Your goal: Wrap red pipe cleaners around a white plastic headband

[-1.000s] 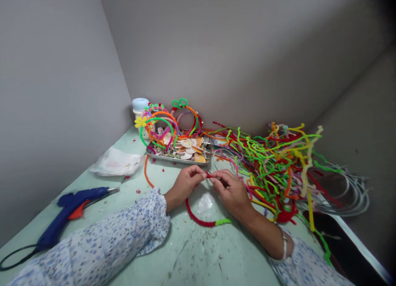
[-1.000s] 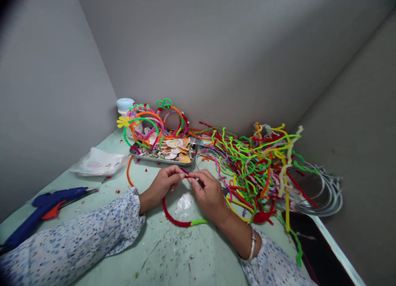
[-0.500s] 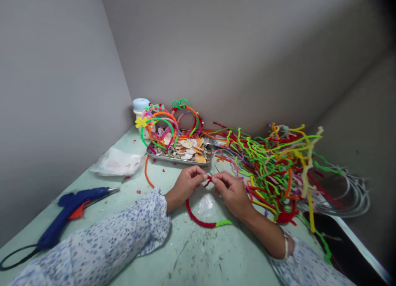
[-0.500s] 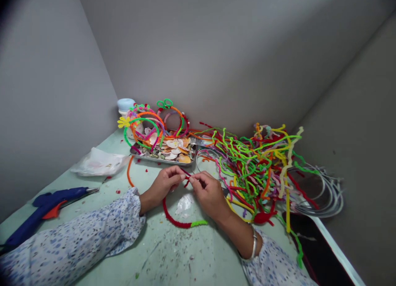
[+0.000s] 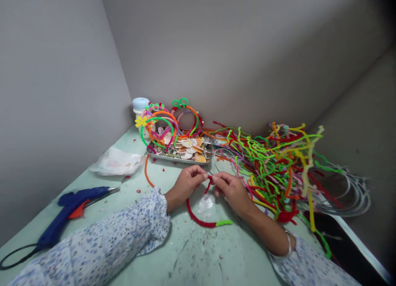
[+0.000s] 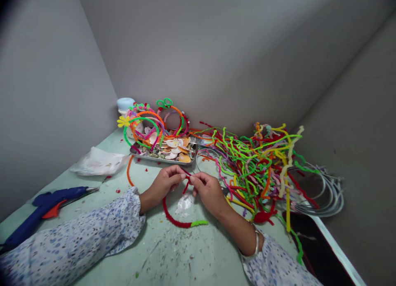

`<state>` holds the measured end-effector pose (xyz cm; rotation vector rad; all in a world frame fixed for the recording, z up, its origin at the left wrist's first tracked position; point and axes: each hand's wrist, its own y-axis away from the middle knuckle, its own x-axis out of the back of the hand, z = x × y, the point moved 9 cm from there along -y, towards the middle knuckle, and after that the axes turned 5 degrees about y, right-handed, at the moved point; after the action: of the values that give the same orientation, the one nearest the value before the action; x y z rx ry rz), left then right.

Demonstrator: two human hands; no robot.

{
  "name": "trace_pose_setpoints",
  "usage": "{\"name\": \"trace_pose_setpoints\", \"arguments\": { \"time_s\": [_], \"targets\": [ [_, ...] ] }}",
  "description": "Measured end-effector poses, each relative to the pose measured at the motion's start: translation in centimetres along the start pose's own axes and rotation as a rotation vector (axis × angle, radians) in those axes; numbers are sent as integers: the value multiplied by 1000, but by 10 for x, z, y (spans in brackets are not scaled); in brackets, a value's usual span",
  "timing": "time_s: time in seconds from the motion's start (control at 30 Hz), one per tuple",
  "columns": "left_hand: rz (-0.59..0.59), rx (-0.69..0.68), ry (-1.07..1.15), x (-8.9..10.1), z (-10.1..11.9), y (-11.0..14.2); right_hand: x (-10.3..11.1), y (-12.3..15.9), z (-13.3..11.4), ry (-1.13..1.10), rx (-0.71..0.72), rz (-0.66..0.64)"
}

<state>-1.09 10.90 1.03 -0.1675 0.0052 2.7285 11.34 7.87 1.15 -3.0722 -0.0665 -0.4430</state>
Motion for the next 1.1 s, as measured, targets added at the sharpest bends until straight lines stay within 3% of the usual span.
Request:
{"name": "trace_pose_setpoints", "arguments": {
  "time_s": [0.43, 1.1],
  "targets": [
    [-1, -4, 5, 0, 1, 0, -9, -3, 19, -299, -142, -76],
    [-8, 2, 13, -1, 0, 0, -16, -2, 17, -356, -146, -171]
  ]
}}
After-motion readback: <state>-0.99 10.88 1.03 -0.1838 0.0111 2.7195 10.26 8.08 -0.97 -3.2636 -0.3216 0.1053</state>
